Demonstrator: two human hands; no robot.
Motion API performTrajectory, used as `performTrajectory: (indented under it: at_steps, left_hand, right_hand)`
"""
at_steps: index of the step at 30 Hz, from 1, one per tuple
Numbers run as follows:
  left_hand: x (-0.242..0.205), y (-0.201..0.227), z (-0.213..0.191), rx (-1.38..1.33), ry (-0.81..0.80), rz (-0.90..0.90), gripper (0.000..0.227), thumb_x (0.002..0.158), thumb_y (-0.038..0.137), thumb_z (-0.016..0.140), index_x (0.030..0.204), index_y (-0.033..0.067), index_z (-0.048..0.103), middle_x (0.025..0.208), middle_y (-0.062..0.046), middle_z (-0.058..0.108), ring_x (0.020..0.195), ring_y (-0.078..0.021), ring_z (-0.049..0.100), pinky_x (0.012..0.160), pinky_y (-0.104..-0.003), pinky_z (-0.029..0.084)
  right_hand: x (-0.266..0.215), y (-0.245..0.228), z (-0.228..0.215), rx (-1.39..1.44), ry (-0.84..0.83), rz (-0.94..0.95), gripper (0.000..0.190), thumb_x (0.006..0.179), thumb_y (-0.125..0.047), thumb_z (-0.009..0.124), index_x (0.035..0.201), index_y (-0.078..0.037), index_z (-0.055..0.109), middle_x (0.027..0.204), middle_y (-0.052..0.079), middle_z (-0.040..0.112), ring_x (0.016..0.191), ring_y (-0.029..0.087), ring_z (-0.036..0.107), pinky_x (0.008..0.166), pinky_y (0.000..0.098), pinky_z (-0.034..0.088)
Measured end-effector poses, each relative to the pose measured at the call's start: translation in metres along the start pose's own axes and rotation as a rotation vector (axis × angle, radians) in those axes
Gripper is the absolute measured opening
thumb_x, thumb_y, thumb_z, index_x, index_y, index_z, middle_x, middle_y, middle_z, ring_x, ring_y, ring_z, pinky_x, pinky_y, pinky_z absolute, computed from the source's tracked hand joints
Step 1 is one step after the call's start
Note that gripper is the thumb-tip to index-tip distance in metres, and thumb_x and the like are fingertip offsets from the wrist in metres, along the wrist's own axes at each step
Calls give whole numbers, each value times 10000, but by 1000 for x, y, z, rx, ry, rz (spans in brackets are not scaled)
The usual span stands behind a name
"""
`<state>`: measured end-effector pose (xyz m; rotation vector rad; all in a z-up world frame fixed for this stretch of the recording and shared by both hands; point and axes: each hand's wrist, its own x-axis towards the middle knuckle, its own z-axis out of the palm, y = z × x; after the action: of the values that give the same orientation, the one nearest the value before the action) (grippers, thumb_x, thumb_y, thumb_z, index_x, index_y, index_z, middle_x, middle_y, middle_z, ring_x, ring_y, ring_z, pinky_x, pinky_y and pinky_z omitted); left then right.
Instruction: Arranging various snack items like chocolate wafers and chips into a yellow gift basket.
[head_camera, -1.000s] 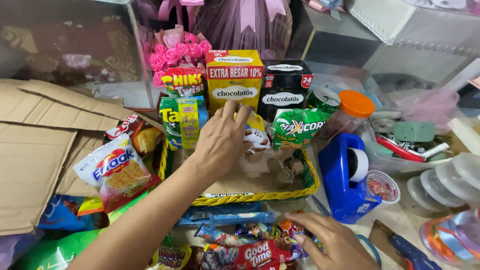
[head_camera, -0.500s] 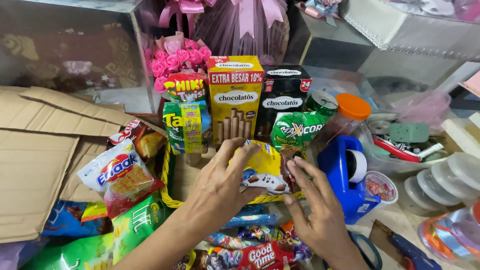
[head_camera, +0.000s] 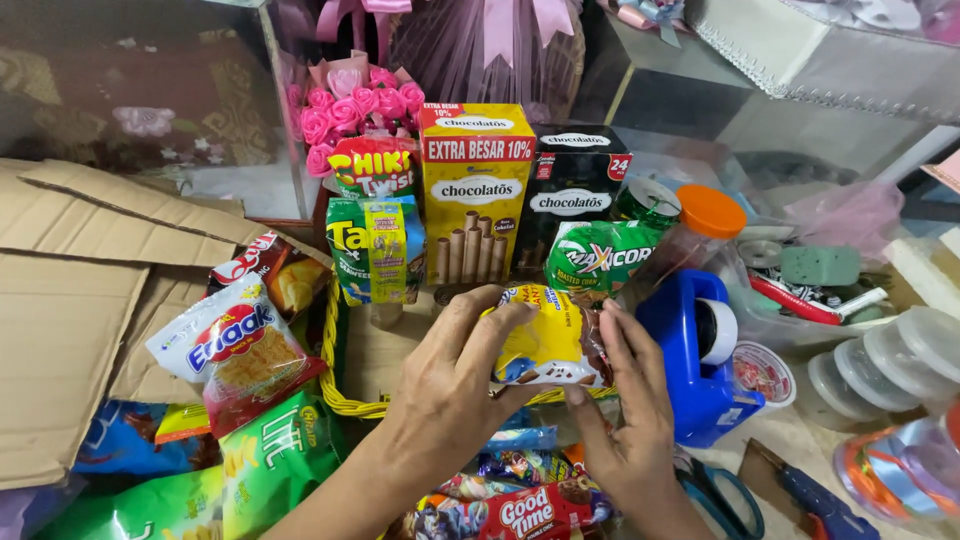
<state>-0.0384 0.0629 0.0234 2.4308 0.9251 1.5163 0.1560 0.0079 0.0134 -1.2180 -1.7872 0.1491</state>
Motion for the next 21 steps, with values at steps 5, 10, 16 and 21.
performTrajectory:
  at_steps: [5,10,16,21]
  left_hand:
    - [-5,-2,0,-37,-28,-25,581,880,250,841,1322,32,533,1312,-199,555,1172,-363,622,989,-449,525]
    - [-9,-6,-1,-28,-67,-40,586,893,305,826,1334,57,532,1310,-197,552,1139,-368,646,919,-434,549]
    - [-11,-9,0,-1,-143,-73,614,890,371,814,1355,102,517,1304,-162,544,1097,-352,647,745,-441,567]
    - [-7,-8,-6,-7,-144,-109,680,842,357,857,1363,77,522,1313,-155,557,1096,-348,661,717,-444,573]
  right_hand:
    - [-3,1,7,-16,73,21,607,995,-191,570,1547,-26,379,1582,218,419,1507,335,415,1200,431,441]
    - [-4,5,9,49,82,-17,492,944,-119,641,1403,26,542,1470,237,507,1413,346,517,1103,400,570]
    - [-11,17,11,67,62,-7,466,903,-60,683,1360,-34,600,1465,233,529,1399,353,554,1114,411,563]
    - [-16,16,13,62,56,32,563,948,-129,621,1479,-19,470,1502,244,481,1429,341,515,1097,383,561]
